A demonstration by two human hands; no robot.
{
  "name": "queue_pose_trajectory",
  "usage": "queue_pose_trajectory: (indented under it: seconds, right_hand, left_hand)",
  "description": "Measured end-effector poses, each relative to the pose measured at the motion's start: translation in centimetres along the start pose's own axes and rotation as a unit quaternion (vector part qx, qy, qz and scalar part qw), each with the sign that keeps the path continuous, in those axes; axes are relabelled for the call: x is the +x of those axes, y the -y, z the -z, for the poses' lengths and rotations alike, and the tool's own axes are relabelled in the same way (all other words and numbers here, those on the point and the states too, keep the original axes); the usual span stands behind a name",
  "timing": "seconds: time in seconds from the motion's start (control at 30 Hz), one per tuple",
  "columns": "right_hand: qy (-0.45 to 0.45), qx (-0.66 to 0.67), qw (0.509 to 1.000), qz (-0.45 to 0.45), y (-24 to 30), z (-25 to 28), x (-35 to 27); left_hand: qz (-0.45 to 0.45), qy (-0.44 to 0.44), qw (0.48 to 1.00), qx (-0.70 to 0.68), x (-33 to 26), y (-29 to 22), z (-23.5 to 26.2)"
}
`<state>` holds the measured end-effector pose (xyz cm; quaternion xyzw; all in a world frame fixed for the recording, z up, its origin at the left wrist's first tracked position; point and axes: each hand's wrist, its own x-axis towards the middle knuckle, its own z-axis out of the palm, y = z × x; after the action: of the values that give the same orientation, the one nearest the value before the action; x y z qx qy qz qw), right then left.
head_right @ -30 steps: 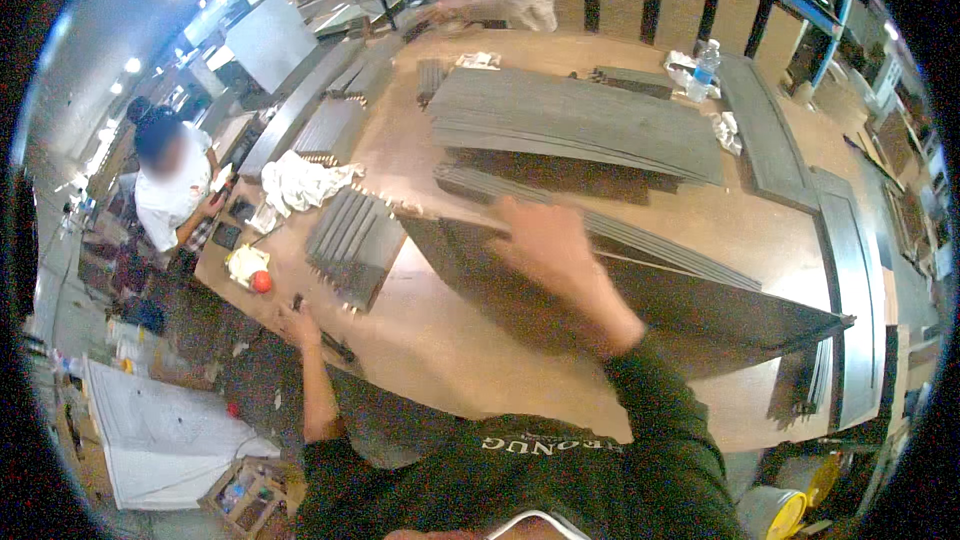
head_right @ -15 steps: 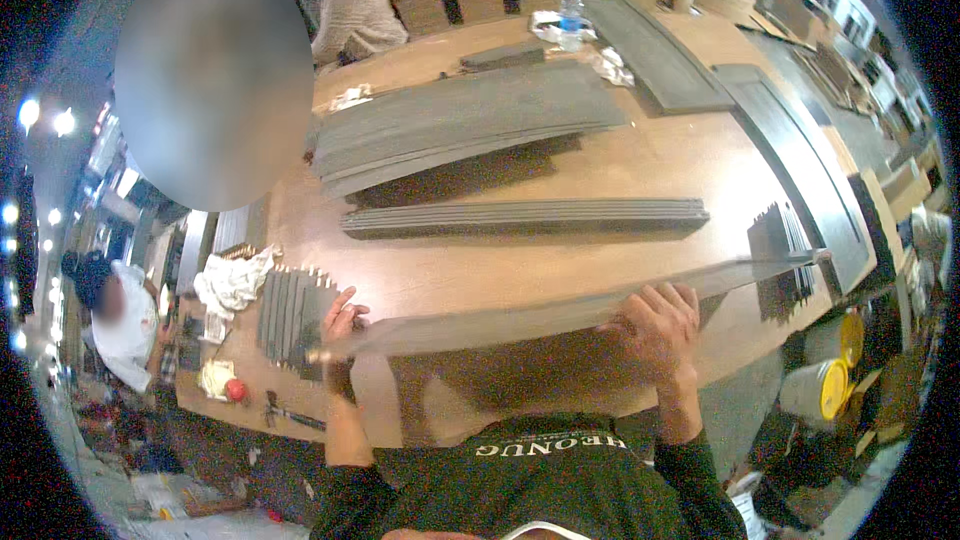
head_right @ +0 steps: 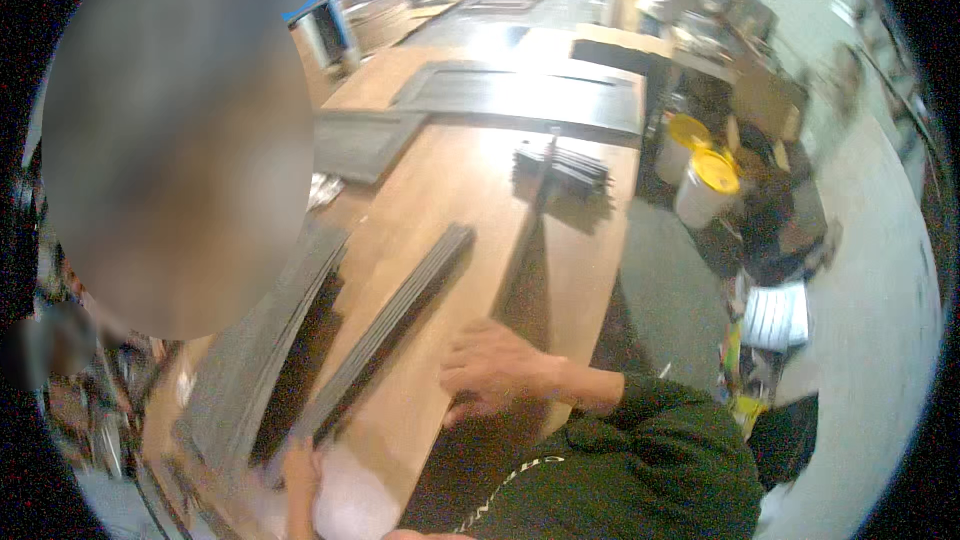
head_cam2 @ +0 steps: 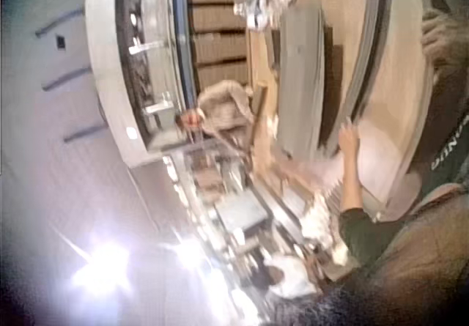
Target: The person gathers various wooden slats and panels by hand on a work table, arranging them into stacks and aligning them with larger wooden components.
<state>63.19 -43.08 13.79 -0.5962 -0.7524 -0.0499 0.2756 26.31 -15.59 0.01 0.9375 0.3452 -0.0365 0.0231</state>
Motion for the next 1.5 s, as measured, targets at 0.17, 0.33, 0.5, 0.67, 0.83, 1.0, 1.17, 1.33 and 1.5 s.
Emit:
queue_pose_trajectory:
  seconds: [0.17,0.33,0.5,0.67,0.83,1.0,1.17,1.33,1.5]
  right_hand:
    - [-0.021,0.037,0.999,-0.027,0.0,-0.2,-1.4]
    - [-0.026,0.038,0.998,-0.043,0.4,0.0,-1.8]
    - [-0.012,0.055,0.998,-0.032,0.1,0.1,-0.7]
    - [-0.024,0.071,0.996,-0.046,0.4,-0.1,-1.7]
    - [-0.053,0.073,0.996,-0.020,0.4,0.4,-2.1]
    - [-0.100,0.069,0.993,0.006,0.2,-0.7,-2.5]
    - [-0.091,0.039,0.995,0.015,0.2,-0.1,-2.9]
    - [-0.090,0.026,0.995,0.027,-0.7,-1.5,-2.6]
    - [-0.112,0.024,0.993,0.040,-2.2,-2.6,-0.1]
  left_hand:
    - [-0.061,0.155,0.985,0.052,0.4,-4.0,-3.1]
    - [-0.073,-0.213,0.974,0.006,2.6,-3.3,-1.0]
    - [0.053,0.073,0.996,0.013,2.1,-2.5,-0.5]
    - [-0.071,0.077,0.990,-0.094,2.3,-5.7,2.1]
    - [-0.062,0.057,0.996,0.033,4.5,-2.5,-2.0]
    - [-0.041,0.211,0.977,0.017,5.0,-10.9,1.6]
    - [-0.056,0.176,0.981,-0.060,4.3,-13.5,9.7]
    - [-0.077,0.072,0.984,-0.140,1.9,-15.6,17.9]
    - [-0.079,-0.085,0.992,0.046,-0.2,-20.2,24.7]
